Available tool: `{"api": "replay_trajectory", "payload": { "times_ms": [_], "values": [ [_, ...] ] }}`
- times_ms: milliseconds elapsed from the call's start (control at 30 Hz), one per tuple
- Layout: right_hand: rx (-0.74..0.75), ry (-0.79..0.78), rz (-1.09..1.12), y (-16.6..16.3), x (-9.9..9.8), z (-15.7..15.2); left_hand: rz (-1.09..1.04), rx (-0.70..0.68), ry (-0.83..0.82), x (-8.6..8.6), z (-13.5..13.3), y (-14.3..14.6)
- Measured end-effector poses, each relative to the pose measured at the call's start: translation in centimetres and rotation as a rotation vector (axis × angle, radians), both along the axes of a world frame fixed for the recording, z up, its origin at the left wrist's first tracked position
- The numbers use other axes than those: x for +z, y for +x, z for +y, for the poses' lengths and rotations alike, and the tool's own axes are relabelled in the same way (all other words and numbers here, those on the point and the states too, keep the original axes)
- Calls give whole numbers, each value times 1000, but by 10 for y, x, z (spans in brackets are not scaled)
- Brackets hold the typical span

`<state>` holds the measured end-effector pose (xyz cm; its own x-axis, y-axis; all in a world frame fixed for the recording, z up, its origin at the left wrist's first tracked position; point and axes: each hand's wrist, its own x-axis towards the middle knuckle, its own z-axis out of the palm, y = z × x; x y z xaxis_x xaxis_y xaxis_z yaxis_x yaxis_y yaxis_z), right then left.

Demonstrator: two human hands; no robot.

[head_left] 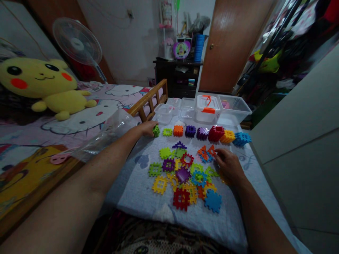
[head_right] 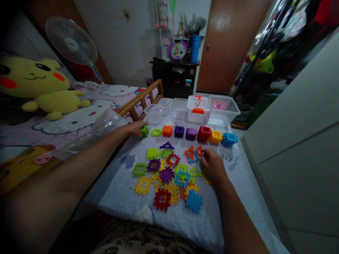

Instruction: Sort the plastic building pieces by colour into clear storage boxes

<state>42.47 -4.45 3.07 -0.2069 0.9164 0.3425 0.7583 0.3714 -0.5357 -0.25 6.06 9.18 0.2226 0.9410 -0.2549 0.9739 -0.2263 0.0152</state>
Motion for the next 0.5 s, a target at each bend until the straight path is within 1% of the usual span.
{"api": "replay_trajectory", "payload": {
  "times_ms": [100, 200, 233, 300, 367, 433, 500],
  "values": [
    [1, 10, -4, -1, 2, 0, 29, 3, 127, 11, -13, 7],
    [8, 6, 2, -1, 2, 0, -56, -92, 307, 22, -39, 20],
    [9, 5, 3, -1, 1, 0, -107, -135, 330, 23, -50, 25],
    [10, 2, -4, -1, 1, 0, -209, -200, 273, 20, -72, 35],
    [6, -3, -11, -1, 0, 0, -279, -243, 140, 11, -90, 44],
    [3, -6, -13, -1, -1, 0, -287, -250, 53, -2, -104, 49],
    [0, -1, -13, -1, -1, 0, -271, -253, 17, -13, -111, 52]
  ]
}}
